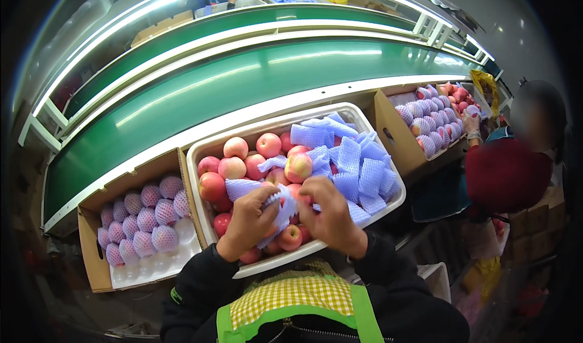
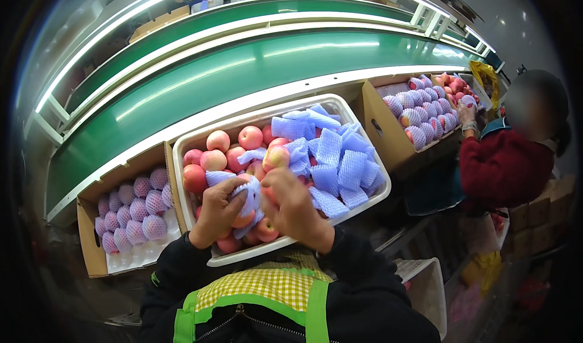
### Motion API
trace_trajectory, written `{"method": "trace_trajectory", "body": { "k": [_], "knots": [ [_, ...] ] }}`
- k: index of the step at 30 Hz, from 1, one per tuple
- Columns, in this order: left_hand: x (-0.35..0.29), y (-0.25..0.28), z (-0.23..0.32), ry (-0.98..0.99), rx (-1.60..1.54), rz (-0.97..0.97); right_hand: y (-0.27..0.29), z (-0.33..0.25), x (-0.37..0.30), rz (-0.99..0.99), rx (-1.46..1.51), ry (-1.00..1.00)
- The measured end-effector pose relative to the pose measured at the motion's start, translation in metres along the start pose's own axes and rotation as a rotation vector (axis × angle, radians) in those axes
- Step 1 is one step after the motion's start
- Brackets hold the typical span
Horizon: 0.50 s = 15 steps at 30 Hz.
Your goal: The person wraps individual apples in foam nets and places them into a cardboard box with a foam insert. They repeatedly pick apples from a bin, wrap them, and arrange them in the box.
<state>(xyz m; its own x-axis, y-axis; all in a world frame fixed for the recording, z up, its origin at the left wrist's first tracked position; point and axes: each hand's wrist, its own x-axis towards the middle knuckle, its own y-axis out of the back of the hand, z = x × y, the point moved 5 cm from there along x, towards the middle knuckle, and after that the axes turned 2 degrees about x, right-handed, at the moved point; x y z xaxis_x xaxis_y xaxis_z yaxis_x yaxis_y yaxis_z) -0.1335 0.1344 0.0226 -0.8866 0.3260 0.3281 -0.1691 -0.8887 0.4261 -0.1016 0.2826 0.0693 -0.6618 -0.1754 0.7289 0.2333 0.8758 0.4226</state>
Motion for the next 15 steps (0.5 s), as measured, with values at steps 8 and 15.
{"method": "trace_trajectory", "body": {
  "k": [8, 15],
  "knots": [
    [-0.021, 0.002, 0.02, 0.141, -0.101, 0.145, -0.023, -0.028, -0.018, -0.19, -0.128, 0.211],
    [-0.016, -0.01, 0.032, -0.147, 0.196, 0.088, -0.025, 0.01, -0.015, -0.693, 0.421, -0.376]
  ]
}}
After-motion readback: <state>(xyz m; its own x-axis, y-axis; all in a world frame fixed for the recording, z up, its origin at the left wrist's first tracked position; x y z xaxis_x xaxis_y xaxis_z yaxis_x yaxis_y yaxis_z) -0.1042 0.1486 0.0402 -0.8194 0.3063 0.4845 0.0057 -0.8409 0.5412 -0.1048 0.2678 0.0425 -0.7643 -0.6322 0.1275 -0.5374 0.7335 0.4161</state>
